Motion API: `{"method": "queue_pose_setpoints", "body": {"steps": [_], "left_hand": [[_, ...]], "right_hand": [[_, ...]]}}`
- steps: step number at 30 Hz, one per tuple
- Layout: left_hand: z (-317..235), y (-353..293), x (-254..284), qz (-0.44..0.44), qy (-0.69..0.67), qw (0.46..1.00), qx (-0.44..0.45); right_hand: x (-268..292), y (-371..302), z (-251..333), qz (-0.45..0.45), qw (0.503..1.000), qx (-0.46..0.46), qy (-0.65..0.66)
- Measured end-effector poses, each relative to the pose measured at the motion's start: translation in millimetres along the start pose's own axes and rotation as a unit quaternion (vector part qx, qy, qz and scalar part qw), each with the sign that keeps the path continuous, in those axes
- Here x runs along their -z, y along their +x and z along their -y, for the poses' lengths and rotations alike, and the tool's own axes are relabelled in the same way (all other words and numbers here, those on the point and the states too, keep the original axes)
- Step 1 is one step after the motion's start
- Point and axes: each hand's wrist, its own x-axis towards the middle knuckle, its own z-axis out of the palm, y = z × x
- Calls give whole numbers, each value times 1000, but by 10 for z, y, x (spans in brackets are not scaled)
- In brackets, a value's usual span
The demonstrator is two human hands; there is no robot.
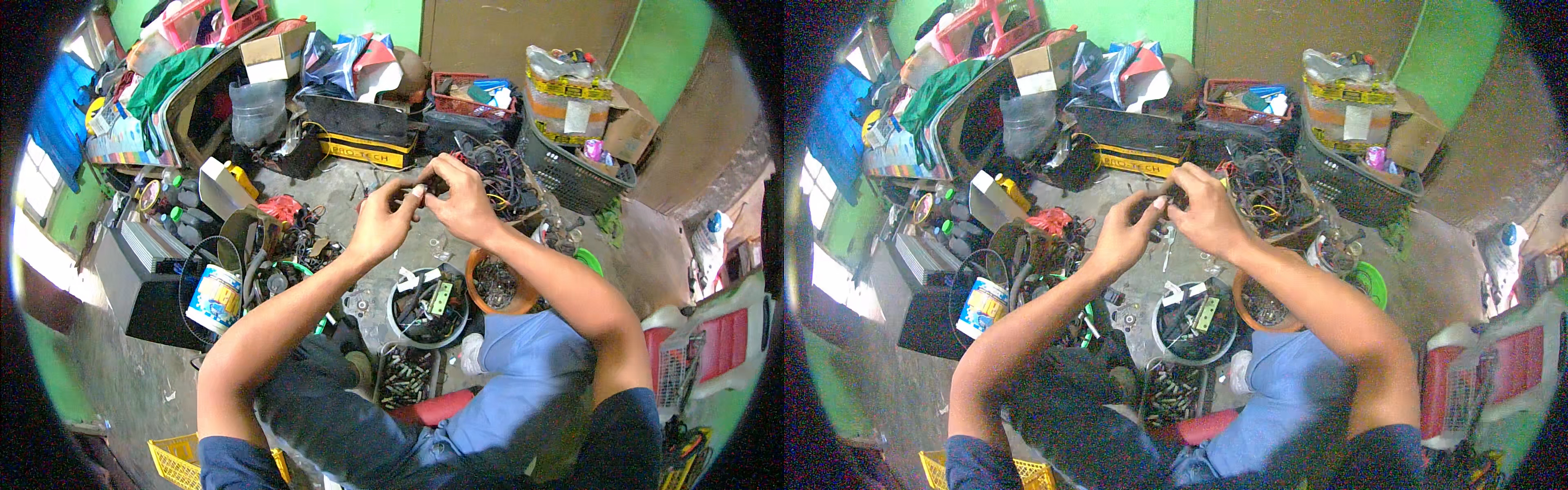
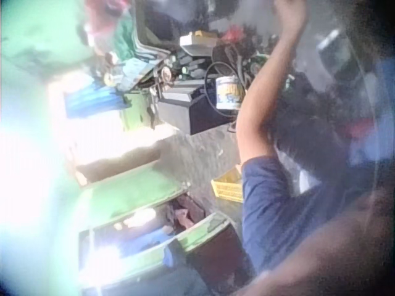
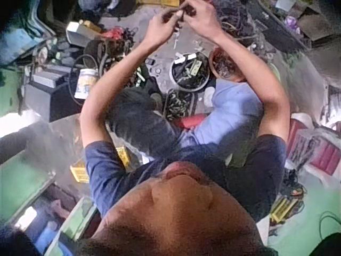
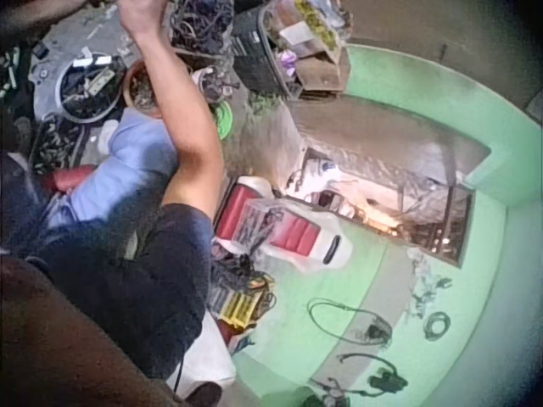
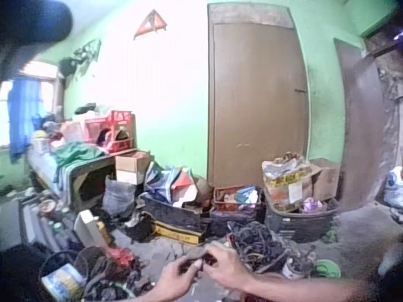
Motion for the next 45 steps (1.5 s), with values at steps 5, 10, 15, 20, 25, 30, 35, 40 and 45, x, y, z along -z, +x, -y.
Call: {"method": "queue_pose_setpoints", "body": {"steps": [5,10,15,20,25,30,35,40,45], "left_hand": [[-345,-199,-120,63,-87,994,-5],[-479,-211,-226,97,-148,981,79],[-438,-51,-309,112,-204,964,127],[-360,54,-543,173,-203,955,129],[-230,69,-751,114,-312,928,168],[-138,220,-827,137,-291,935,147],[18,398,-887,144,-269,944,124],[105,523,-863,153,-294,935,128],[298,632,-841,173,-337,912,159]], "right_hand": [[324,-134,371,9,999,34,-41],[456,-307,383,-11,999,4,-34],[627,-422,305,-12,1000,-26,1],[824,-587,178,-18,995,-93,-1],[885,-642,139,-42,987,-152,24],[744,-693,112,-93,955,-267,93],[625,-660,-153,-129,958,-249,59],[546,-587,-340,-146,943,-289,78],[470,-573,-474,-142,932,-311,124]]}}
